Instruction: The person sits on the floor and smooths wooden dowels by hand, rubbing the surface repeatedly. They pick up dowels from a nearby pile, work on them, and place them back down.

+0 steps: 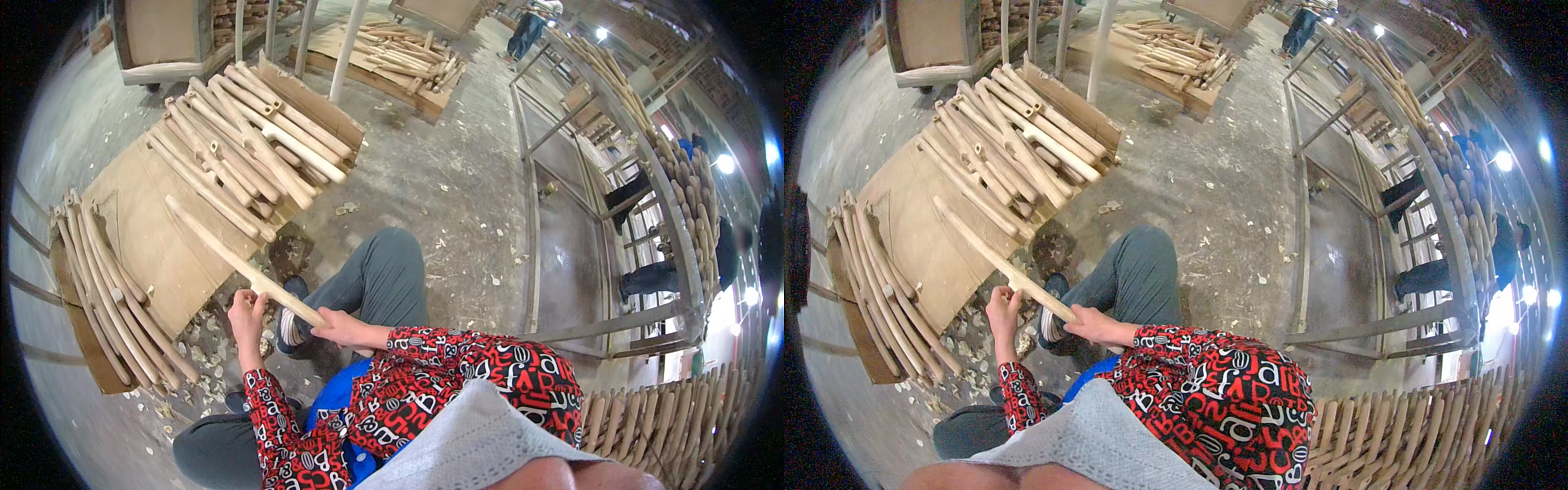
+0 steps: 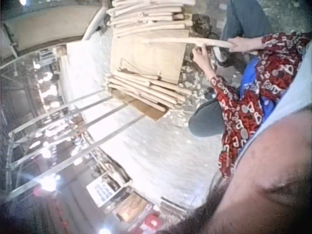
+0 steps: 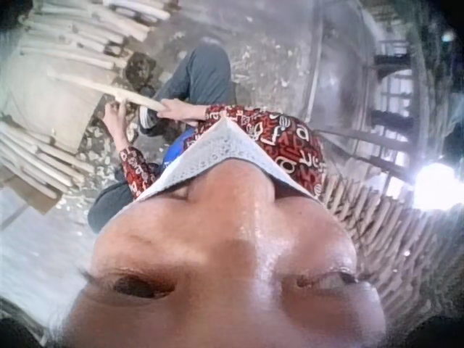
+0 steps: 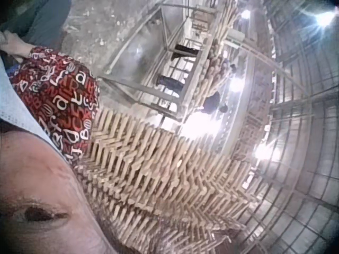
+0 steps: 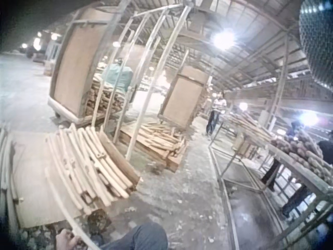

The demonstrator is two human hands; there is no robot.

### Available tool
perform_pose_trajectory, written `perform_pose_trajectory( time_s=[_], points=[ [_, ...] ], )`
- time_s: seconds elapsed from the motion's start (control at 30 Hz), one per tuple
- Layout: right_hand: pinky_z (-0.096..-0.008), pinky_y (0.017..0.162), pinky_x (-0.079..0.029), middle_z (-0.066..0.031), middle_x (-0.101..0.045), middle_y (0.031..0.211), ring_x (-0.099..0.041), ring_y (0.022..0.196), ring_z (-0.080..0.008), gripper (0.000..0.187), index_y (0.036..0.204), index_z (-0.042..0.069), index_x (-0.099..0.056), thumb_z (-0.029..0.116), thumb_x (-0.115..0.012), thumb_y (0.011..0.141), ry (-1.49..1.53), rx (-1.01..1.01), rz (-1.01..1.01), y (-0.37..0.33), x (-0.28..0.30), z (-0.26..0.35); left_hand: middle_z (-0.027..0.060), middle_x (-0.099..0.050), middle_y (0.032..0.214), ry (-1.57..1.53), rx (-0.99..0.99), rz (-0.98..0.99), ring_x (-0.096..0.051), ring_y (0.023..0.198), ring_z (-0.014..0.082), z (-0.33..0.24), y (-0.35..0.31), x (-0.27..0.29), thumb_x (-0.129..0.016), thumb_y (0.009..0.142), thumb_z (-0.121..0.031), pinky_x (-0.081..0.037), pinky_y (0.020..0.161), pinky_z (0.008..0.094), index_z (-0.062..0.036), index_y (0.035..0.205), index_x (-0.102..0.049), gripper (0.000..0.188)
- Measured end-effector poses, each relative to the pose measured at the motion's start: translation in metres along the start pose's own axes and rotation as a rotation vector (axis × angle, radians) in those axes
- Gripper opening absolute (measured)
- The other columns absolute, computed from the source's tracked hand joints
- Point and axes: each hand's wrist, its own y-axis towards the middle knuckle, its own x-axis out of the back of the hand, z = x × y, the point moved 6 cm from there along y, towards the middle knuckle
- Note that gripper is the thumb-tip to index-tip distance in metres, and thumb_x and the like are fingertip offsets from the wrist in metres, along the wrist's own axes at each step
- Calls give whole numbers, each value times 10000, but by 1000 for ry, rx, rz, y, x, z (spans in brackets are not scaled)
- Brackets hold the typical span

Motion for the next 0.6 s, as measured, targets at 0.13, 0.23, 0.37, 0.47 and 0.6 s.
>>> perform_pose_trajectory(
  time_s=[0.13,0.23,0.37,0.47,0.6],
  points=[
    [-316,388,-428,-70,-516,614,-520,442,-154,324,941,13,-442,300,-579,881,132,-61,55,0,-4,-3,99,-611,709,-141,-4,8,-587,614,174,2,-3,-4,-679,825,-198,-461,589,290,4,875,-562,239],
    [-297,369,-424,-47,-498,607,-503,439,-132,298,951,26,-443,283,-580,888,228,-69,119,3,-10,0,52,-601,723,-580,163,-13,-574,600,118,35,-1,-11,-632,868,-169,-463,552,249,-38,882,-552,154],
    [-286,356,-417,-35,-486,596,-490,421,-126,278,962,42,-439,267,-585,890,300,-84,98,-2,-11,-10,32,-577,741,-820,299,36,-551,579,99,43,-3,-32,-593,898,-156,-457,507,221,-76,891,-525,105],
    [-284,350,-414,-30,-474,582,-478,405,-127,266,954,50,-433,255,-588,887,243,-81,103,-1,-9,-11,9,-505,719,-705,201,68,-479,602,83,38,0,-36,-653,857,-194,-405,542,220,-71,843,-481,212],
    [-282,344,-411,-25,-458,567,-470,398,-127,257,947,54,-426,235,-594,879,238,-94,109,-2,-8,-14,-5,-435,715,-336,31,21,-387,625,83,15,-2,-30,-677,835,-225,-359,557,235,-58,800,-429,301]
  ],
)
